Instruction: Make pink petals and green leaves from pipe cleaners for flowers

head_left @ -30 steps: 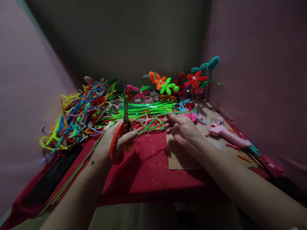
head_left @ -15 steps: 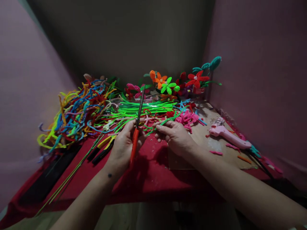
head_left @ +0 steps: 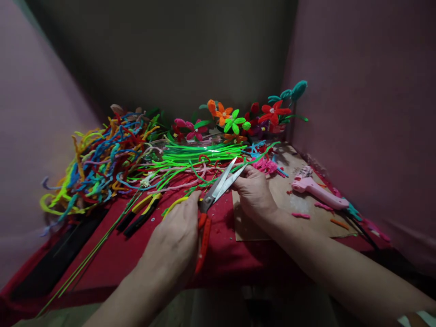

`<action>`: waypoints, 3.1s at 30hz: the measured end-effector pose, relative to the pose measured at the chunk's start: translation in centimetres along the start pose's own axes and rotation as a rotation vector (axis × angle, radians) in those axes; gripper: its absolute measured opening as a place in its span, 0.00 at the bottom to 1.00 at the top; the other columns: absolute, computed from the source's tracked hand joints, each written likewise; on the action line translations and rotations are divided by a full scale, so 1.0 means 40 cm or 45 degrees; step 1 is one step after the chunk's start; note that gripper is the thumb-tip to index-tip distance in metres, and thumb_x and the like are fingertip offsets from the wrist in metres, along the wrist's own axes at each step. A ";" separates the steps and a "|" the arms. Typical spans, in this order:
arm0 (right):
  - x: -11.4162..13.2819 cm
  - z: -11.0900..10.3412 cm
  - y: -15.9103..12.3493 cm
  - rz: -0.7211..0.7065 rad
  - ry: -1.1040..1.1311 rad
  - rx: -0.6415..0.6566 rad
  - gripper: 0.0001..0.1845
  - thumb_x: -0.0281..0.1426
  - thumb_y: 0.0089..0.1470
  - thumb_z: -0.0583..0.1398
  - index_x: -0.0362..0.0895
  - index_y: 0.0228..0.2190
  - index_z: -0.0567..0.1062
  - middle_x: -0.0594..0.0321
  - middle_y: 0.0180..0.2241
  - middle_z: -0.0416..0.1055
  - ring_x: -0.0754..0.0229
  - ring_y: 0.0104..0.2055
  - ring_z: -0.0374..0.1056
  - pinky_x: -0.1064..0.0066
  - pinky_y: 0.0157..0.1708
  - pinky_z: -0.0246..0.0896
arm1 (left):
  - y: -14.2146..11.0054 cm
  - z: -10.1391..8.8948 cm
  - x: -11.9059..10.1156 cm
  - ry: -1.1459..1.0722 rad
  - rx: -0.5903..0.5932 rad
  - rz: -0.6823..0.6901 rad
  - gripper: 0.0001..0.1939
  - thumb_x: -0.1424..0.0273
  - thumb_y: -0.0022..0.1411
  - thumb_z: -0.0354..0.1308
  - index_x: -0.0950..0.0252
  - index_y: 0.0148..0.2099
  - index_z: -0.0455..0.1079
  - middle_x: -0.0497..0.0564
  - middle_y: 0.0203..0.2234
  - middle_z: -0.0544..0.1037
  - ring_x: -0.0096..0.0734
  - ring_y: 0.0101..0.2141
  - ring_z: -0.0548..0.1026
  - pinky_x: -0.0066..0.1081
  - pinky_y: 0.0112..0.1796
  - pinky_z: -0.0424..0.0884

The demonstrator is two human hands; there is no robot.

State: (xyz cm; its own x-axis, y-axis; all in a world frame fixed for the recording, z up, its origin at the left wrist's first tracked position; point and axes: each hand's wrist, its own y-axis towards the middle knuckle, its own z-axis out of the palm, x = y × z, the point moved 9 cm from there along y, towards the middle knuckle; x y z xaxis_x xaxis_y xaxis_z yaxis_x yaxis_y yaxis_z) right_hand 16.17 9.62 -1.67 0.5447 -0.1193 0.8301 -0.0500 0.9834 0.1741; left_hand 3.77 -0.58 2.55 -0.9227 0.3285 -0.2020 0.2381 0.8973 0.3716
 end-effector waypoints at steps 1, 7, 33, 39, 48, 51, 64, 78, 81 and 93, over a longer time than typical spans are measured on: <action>-0.004 0.001 0.000 0.019 0.040 0.000 0.05 0.25 0.37 0.62 0.41 0.23 0.72 0.67 0.21 0.70 0.67 0.20 0.65 0.75 0.19 0.60 | 0.000 0.025 0.004 0.153 0.038 0.010 0.25 0.77 0.57 0.42 0.76 0.57 0.54 0.65 0.40 0.72 0.47 0.44 0.69 0.45 0.43 0.67; -0.010 0.007 -0.002 0.113 0.150 0.017 0.07 0.22 0.35 0.61 0.41 0.23 0.72 0.67 0.19 0.70 0.67 0.20 0.66 0.75 0.20 0.60 | 0.019 0.087 0.054 0.483 0.042 0.022 0.27 0.82 0.54 0.40 0.78 0.58 0.48 0.66 0.39 0.70 0.46 0.44 0.68 0.43 0.41 0.68; -0.017 0.018 -0.006 0.217 0.169 0.108 0.10 0.21 0.32 0.64 0.39 0.24 0.72 0.64 0.21 0.72 0.65 0.20 0.68 0.76 0.19 0.64 | 0.025 0.098 0.058 0.556 0.121 0.034 0.22 0.81 0.56 0.41 0.79 0.54 0.53 0.64 0.37 0.69 0.44 0.38 0.68 0.40 0.39 0.67; -0.015 0.020 -0.008 0.234 0.151 0.123 0.11 0.21 0.32 0.64 0.39 0.25 0.71 0.65 0.20 0.72 0.66 0.18 0.68 0.77 0.17 0.64 | 0.029 0.099 0.047 0.521 0.159 0.090 0.21 0.82 0.54 0.41 0.79 0.52 0.55 0.63 0.35 0.70 0.43 0.38 0.69 0.40 0.38 0.67; -0.021 0.016 -0.005 0.253 0.155 0.088 0.09 0.21 0.32 0.62 0.38 0.22 0.70 0.64 0.19 0.72 0.65 0.18 0.68 0.76 0.16 0.64 | 0.029 0.104 0.056 0.448 0.168 0.020 0.18 0.81 0.55 0.42 0.76 0.49 0.56 0.62 0.35 0.69 0.41 0.38 0.69 0.39 0.38 0.67; -0.028 0.013 -0.005 0.258 0.157 0.057 0.07 0.21 0.33 0.61 0.39 0.21 0.69 0.64 0.19 0.71 0.66 0.18 0.67 0.77 0.17 0.63 | 0.033 0.106 0.051 0.452 0.162 0.018 0.19 0.81 0.55 0.42 0.75 0.51 0.55 0.62 0.36 0.70 0.41 0.39 0.70 0.38 0.38 0.67; -0.008 -0.020 0.009 0.179 0.110 -0.060 0.09 0.21 0.34 0.61 0.41 0.23 0.67 0.69 0.18 0.67 0.69 0.17 0.64 0.77 0.16 0.60 | 0.053 -0.062 0.125 -0.376 -0.246 -0.431 0.15 0.66 0.54 0.52 0.62 0.45 0.62 0.50 0.29 0.73 0.32 0.28 0.73 0.29 0.27 0.66; -0.032 0.054 -0.022 0.283 0.161 0.303 0.05 0.25 0.36 0.62 0.40 0.23 0.72 0.68 0.18 0.69 0.67 0.20 0.66 0.76 0.19 0.61 | 0.069 0.015 0.091 -1.008 0.034 -0.584 0.12 0.66 0.48 0.60 0.64 0.32 0.62 0.41 0.14 0.67 0.23 0.15 0.65 0.23 0.17 0.61; -0.030 0.049 -0.021 0.281 0.176 0.278 0.03 0.24 0.37 0.61 0.40 0.22 0.72 0.67 0.18 0.69 0.67 0.20 0.66 0.76 0.19 0.61 | 0.070 0.008 0.089 -1.016 -0.008 -0.629 0.11 0.65 0.48 0.60 0.65 0.30 0.62 0.43 0.15 0.69 0.23 0.15 0.67 0.23 0.16 0.61; -0.029 0.038 -0.015 0.275 0.129 0.256 0.03 0.22 0.37 0.61 0.39 0.21 0.72 0.67 0.18 0.67 0.68 0.19 0.64 0.76 0.18 0.57 | 0.068 0.007 0.131 -1.189 -0.257 -0.628 0.14 0.66 0.51 0.58 0.65 0.40 0.63 0.43 0.21 0.67 0.22 0.17 0.68 0.22 0.16 0.64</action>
State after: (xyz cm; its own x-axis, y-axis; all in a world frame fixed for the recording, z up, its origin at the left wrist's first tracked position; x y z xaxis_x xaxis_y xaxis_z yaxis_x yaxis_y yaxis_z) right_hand 14.31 8.98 -1.93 0.5833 0.1138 0.8042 -0.3327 0.9367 0.1087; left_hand -0.35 3.64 2.26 -0.2863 0.1156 -0.9511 -0.2302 0.9553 0.1854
